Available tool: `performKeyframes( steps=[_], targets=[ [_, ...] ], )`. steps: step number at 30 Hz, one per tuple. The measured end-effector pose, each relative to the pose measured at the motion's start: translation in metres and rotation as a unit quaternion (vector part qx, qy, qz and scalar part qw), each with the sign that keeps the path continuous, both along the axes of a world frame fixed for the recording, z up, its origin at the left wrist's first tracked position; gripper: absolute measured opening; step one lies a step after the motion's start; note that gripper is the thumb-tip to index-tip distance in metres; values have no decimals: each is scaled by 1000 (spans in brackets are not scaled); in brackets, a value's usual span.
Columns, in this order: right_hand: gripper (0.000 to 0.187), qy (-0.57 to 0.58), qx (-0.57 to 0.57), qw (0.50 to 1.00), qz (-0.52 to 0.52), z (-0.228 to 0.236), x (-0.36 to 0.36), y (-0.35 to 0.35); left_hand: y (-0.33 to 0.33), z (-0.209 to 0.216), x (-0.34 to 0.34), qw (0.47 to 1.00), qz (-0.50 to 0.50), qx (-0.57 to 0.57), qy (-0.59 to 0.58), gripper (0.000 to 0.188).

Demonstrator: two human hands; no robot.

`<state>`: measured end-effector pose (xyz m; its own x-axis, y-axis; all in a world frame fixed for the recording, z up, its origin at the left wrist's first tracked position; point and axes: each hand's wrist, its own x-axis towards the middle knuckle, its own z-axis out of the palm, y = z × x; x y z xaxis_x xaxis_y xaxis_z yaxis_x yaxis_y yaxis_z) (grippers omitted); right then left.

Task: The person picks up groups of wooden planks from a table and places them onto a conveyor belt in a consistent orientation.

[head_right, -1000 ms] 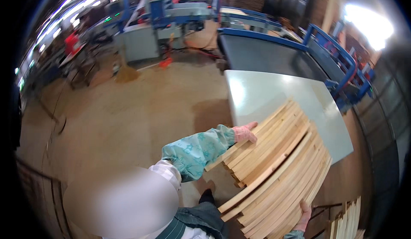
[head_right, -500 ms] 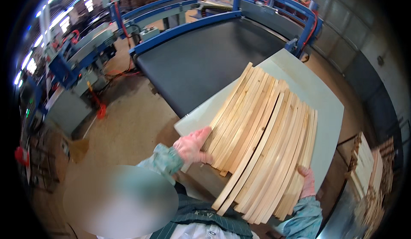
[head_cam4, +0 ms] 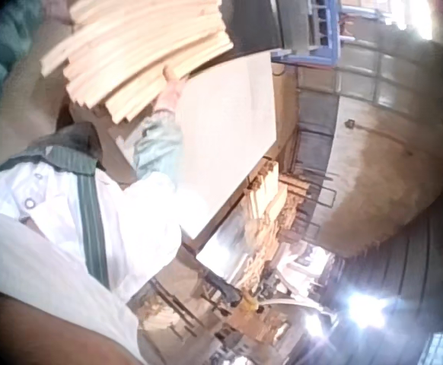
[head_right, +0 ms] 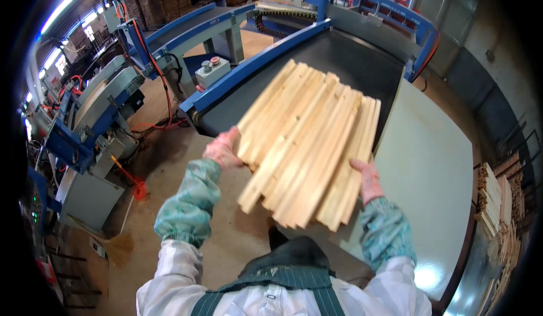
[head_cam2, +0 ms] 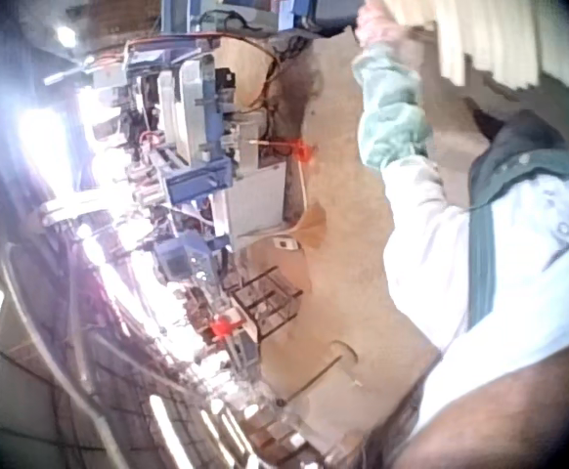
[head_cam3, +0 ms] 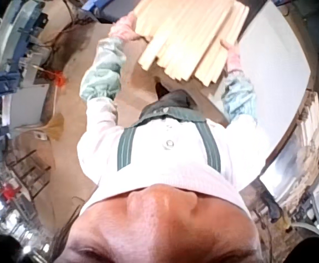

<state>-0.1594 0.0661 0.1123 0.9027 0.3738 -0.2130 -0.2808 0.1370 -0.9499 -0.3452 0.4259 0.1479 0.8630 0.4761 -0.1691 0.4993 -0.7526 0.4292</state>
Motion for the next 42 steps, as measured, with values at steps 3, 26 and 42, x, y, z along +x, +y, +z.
performKeyframes(
  steps=[3, 26, 42],
  targets=[
    [70, -5, 59, 998, -32, -25, 16, 79, 58, -3, 8, 994, 80, 49, -60, 64],
    [73, -309, -447, 824, -159, 5, -81, 217, 132, -35, 74, 889, -248, -326, -204, 60],
    [93, -61, -110, 979, -162, 40, -96, 228, 103, -17, 93, 749, -136, -640, -105, 77]
  ],
)
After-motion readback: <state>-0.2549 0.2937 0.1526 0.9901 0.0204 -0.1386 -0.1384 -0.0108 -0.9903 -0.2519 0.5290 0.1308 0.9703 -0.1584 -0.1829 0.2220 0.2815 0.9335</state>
